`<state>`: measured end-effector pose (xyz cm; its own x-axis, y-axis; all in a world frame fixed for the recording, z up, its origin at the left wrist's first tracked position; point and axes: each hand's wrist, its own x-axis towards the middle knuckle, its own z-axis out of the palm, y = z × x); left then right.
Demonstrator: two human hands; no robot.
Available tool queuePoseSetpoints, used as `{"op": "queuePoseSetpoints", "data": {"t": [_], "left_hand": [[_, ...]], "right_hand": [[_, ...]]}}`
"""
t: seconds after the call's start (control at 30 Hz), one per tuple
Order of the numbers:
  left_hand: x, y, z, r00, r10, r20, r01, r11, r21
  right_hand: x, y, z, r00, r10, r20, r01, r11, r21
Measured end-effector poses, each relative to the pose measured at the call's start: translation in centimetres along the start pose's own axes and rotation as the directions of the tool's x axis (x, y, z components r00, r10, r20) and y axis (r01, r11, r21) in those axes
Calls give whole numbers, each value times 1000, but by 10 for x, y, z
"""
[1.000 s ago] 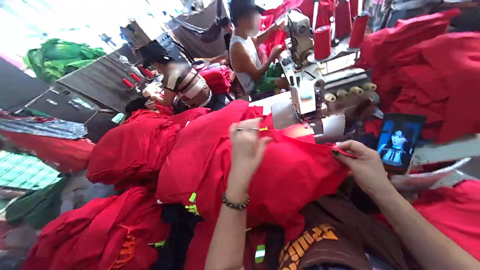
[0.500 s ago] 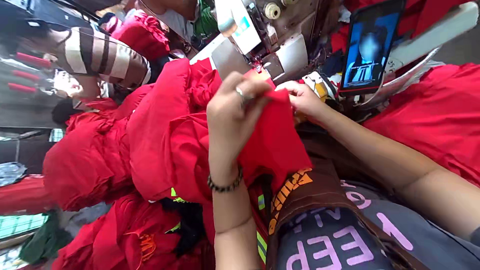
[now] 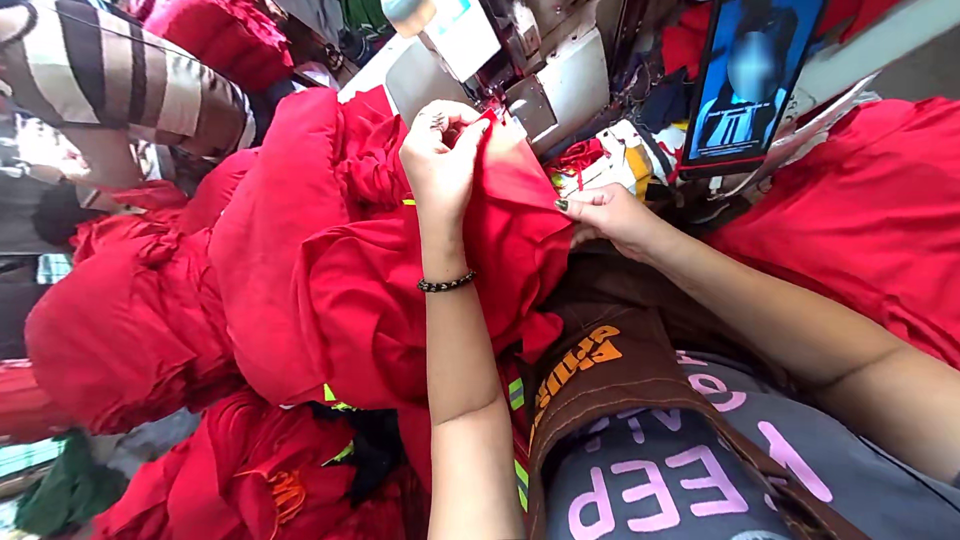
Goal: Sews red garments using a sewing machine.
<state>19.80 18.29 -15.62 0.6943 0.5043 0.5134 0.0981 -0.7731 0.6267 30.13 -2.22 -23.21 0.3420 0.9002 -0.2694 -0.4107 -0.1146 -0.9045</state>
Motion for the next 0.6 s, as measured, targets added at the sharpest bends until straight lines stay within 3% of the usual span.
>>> {"op": "queuePoseSetpoints", "data": {"t": [0.2,0.53,0.6], "left_hand": [[-11,9,-16,981,-150,120,157,986,-50],[-9,14,-2,965,-252,66,239,958,155],[-15,24,0,974,-217,64,202,962,185]], "right_hand": [[-25,22,-6,988,-150,-43,141,977,-158],[-27,35,0,973,-176,-149,162,981,-103],[-27,35,1,974,-153,-167,142,987,-74]]}}
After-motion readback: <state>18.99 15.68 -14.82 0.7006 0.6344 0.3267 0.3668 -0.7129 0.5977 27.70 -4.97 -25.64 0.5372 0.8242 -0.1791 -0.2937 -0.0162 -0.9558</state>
